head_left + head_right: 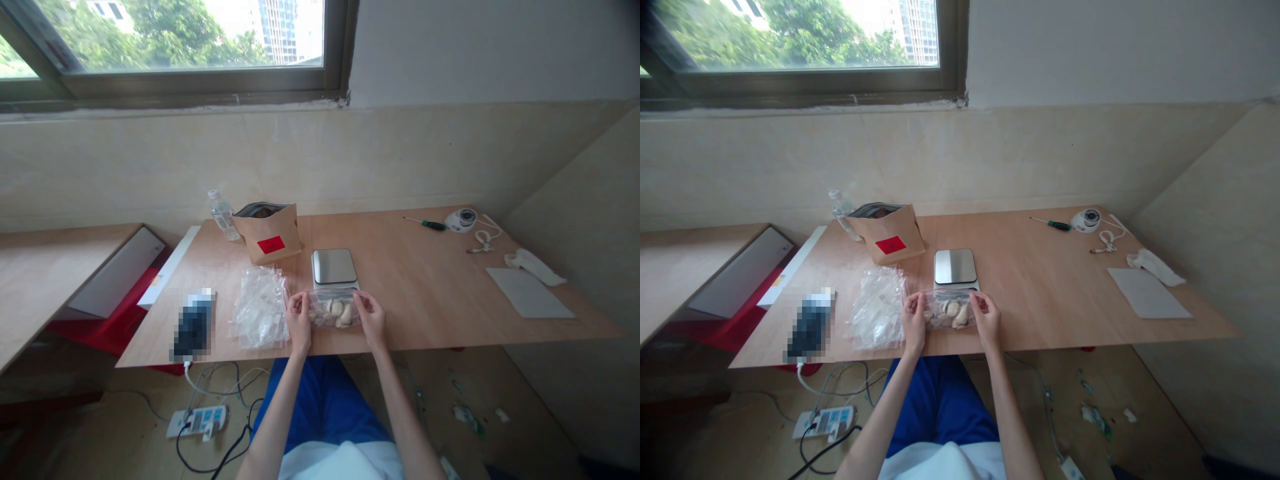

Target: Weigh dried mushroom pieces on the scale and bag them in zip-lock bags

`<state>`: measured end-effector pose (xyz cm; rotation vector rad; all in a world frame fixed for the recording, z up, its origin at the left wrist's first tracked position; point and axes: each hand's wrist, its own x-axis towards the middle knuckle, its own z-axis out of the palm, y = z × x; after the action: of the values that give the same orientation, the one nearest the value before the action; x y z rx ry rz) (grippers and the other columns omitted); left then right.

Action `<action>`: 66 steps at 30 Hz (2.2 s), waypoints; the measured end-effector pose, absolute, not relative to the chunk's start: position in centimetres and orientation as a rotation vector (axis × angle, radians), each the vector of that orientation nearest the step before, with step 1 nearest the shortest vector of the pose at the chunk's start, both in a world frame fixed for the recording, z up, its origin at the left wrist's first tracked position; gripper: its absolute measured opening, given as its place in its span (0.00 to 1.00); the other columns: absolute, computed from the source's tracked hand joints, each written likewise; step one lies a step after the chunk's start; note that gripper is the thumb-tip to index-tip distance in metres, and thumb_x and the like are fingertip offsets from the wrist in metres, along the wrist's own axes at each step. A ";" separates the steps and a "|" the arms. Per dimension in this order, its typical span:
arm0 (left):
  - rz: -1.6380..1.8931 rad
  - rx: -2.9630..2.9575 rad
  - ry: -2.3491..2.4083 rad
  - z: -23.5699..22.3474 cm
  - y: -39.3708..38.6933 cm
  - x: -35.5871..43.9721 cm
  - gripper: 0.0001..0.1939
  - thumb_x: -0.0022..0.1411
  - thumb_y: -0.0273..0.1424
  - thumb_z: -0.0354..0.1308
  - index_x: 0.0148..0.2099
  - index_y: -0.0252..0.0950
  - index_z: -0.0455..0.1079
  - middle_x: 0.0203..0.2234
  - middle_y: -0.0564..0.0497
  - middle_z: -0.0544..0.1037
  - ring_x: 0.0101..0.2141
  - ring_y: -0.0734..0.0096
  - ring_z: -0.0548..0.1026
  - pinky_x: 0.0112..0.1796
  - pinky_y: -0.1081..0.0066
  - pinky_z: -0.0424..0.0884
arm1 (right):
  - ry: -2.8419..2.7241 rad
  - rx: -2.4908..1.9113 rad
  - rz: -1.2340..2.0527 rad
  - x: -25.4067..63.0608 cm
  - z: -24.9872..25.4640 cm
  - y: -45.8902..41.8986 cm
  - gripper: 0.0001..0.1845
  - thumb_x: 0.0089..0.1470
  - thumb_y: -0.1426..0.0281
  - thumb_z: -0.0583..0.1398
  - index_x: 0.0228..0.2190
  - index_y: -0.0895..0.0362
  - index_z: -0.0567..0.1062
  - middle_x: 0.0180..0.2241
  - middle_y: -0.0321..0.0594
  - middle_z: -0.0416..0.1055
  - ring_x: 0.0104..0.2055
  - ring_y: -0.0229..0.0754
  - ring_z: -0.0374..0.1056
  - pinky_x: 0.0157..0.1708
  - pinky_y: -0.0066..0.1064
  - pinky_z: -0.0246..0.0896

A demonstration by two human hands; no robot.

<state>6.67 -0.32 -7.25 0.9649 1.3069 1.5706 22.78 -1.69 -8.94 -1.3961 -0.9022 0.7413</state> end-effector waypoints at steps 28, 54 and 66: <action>1.438 0.992 1.090 -4.4 -1.1 7.7 0.12 0.57 0.40 0.57 0.36 0.35 0.69 0.28 0.52 0.73 0.29 0.75 0.71 0.29 0.77 0.65 | -0.841 -1.309 0.723 23.6 -6.1 -2.1 0.18 0.48 0.56 0.60 0.32 0.59 0.74 0.31 0.43 0.75 0.34 0.43 0.71 0.37 0.34 0.66; 1.343 1.240 1.101 -0.3 -2.2 6.8 0.10 0.53 0.36 0.61 0.34 0.35 0.74 0.30 0.48 0.77 0.34 0.67 0.74 0.36 0.72 0.69 | -1.799 -1.337 0.284 24.2 1.5 -3.3 0.11 0.53 0.66 0.59 0.40 0.52 0.74 0.40 0.41 0.74 0.45 0.47 0.66 0.48 0.40 0.55; 1.383 1.552 1.100 -0.1 -2.6 6.4 0.07 0.57 0.34 0.58 0.35 0.38 0.74 0.32 0.47 0.77 0.35 0.66 0.74 0.36 0.70 0.69 | -1.987 -1.231 0.191 21.9 3.2 -2.3 0.11 0.53 0.77 0.56 0.22 0.54 0.73 0.24 0.36 0.74 0.30 0.41 0.67 0.37 0.33 0.55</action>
<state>6.44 -2.57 -0.07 1.5519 1.0997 1.3833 21.94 -2.30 3.18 -1.2307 -1.9865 0.1905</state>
